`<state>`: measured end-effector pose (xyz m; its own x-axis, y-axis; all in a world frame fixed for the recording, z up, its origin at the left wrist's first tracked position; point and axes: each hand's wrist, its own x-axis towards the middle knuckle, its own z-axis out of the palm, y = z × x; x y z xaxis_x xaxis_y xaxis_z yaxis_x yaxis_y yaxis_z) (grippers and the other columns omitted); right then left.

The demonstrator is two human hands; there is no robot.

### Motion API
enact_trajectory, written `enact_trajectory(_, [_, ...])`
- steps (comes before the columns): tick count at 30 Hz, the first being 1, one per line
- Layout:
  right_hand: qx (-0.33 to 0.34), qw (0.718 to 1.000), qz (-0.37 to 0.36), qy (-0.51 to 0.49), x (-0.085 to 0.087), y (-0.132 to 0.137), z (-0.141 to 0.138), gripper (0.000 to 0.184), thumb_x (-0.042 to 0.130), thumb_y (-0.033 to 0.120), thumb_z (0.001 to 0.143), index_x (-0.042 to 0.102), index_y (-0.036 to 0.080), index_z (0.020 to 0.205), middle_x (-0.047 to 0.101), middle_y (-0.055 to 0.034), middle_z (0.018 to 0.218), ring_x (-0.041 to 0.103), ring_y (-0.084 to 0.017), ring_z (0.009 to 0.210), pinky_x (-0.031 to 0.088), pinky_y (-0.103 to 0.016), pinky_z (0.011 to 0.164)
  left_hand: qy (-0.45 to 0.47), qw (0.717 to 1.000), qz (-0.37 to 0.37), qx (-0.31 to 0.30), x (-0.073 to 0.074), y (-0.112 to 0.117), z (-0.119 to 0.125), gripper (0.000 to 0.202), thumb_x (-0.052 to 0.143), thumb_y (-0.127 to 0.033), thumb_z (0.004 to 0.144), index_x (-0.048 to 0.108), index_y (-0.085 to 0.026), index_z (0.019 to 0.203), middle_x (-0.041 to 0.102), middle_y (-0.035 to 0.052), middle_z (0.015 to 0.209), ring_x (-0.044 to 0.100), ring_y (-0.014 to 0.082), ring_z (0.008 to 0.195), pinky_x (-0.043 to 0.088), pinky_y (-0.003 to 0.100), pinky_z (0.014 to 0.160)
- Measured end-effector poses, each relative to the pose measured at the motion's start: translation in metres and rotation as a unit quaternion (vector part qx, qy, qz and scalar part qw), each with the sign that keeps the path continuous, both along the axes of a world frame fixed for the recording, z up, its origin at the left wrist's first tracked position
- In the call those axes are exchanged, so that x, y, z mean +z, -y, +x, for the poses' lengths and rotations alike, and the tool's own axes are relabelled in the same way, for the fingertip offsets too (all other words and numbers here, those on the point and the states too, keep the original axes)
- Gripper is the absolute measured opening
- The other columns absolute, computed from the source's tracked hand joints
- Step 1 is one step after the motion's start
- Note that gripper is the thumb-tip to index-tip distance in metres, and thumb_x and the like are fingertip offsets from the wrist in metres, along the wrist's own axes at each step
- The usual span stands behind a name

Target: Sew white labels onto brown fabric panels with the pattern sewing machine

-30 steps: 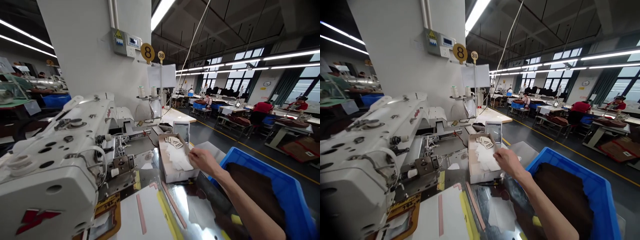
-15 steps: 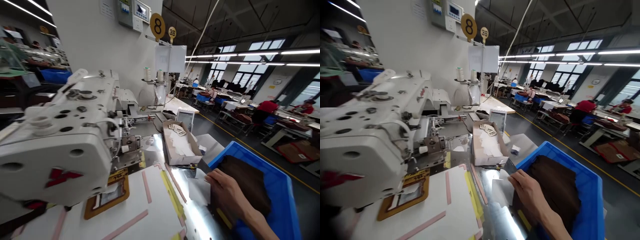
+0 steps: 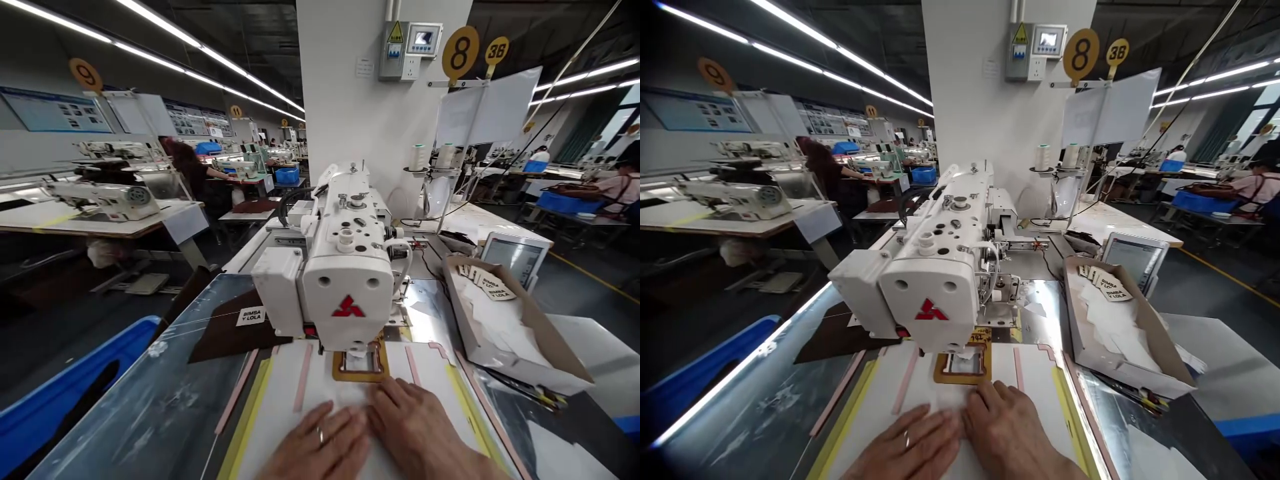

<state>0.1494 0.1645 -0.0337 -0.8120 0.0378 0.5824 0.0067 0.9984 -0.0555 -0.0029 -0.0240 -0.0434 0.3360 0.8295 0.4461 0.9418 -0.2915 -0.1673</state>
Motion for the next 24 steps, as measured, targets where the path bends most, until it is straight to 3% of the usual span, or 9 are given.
enact_trajectory(3, [-0.032,0.997,0.057,-0.040,0.000,0.002,0.004,0.026,0.041,0.023,0.108,0.066,0.015,0.108,0.073,-0.0077,0.083,0.069,-0.023,0.063,0.052,-0.034,0.052,-0.059,0.997,-0.028,0.036,-0.008,-0.002,-0.015,0.056,0.043,-0.052,0.113,0.055,-0.010,0.148,0.056,0.0111,0.154,0.048,0.0275,0.146,0.006,0.050,0.132])
enact_trajectory(5, [-0.023,0.994,0.085,-0.062,0.002,0.004,0.010,0.024,0.046,0.020,0.107,0.068,0.014,0.113,0.078,-0.0103,0.097,0.073,-0.023,0.071,0.055,-0.034,0.059,-0.054,0.996,-0.056,0.034,-0.002,-0.003,-0.022,0.060,0.045,-0.057,0.111,0.054,-0.012,0.149,0.055,0.0097,0.155,0.047,0.0268,0.147,-0.002,0.052,0.131])
enact_trajectory(7, [0.009,0.993,0.093,-0.068,0.002,0.004,0.015,0.024,0.048,0.020,0.107,0.070,0.015,0.115,0.079,-0.0085,0.110,0.076,-0.022,0.085,0.059,-0.035,0.072,-0.026,0.996,-0.081,0.030,0.011,-0.004,-0.026,0.067,0.046,-0.064,0.108,0.053,-0.011,0.150,0.056,0.0115,0.154,0.048,0.0274,0.146,0.002,0.050,0.133])
enact_trajectory(9, [0.030,0.993,0.096,-0.060,-0.001,0.003,0.015,0.030,0.046,0.029,0.111,0.071,0.016,0.117,0.079,-0.0055,0.117,0.075,-0.022,0.096,0.060,-0.037,0.085,0.007,0.994,-0.102,0.040,0.025,-0.005,-0.028,0.077,0.050,-0.070,0.104,0.052,-0.009,0.151,0.059,0.0145,0.150,0.051,0.0290,0.144,0.015,0.046,0.133])
enact_trajectory(13, [0.029,0.991,0.125,-0.038,-0.010,-0.004,0.012,0.048,0.039,0.050,0.113,0.071,0.016,0.123,0.079,-0.0026,0.118,0.074,-0.022,0.103,0.058,-0.040,0.092,0.030,0.986,-0.144,0.076,0.044,-0.006,-0.028,0.075,0.054,-0.066,0.105,0.048,-0.010,0.155,0.060,0.0143,0.149,0.053,0.0294,0.143,0.029,0.044,0.129])
enact_trajectory(18, [0.009,0.993,0.118,-0.026,-0.016,-0.010,0.012,0.060,0.044,0.065,0.107,0.069,0.015,0.129,0.079,-0.0041,0.119,0.071,-0.026,0.105,0.053,-0.044,0.095,0.065,0.981,-0.165,0.078,0.043,-0.010,-0.031,0.084,0.057,-0.065,0.104,0.029,-0.015,0.165,0.051,0.0133,0.158,0.044,0.0309,0.149,0.027,0.048,0.129])
enact_trajectory(21, [0.002,0.994,0.112,-0.016,-0.018,-0.010,0.013,0.064,0.049,0.068,0.103,0.068,0.013,0.131,0.077,-0.0076,0.123,0.068,-0.029,0.109,0.050,-0.046,0.096,0.087,0.980,-0.162,0.077,0.040,-0.014,-0.033,0.095,0.060,-0.066,0.102,0.011,-0.020,0.169,0.041,0.0119,0.165,0.037,0.0316,0.153,0.024,0.051,0.130])
enact_trajectory(24, [-0.006,0.994,0.111,-0.016,-0.019,-0.011,0.013,0.066,0.052,0.070,0.101,0.068,0.013,0.131,0.075,-0.0090,0.127,0.065,-0.032,0.115,0.048,-0.049,0.098,0.097,0.977,-0.170,0.083,0.041,-0.016,-0.035,0.099,0.059,-0.069,0.101,0.004,-0.025,0.170,0.036,0.0109,0.168,0.035,0.0319,0.154,0.022,0.052,0.130])
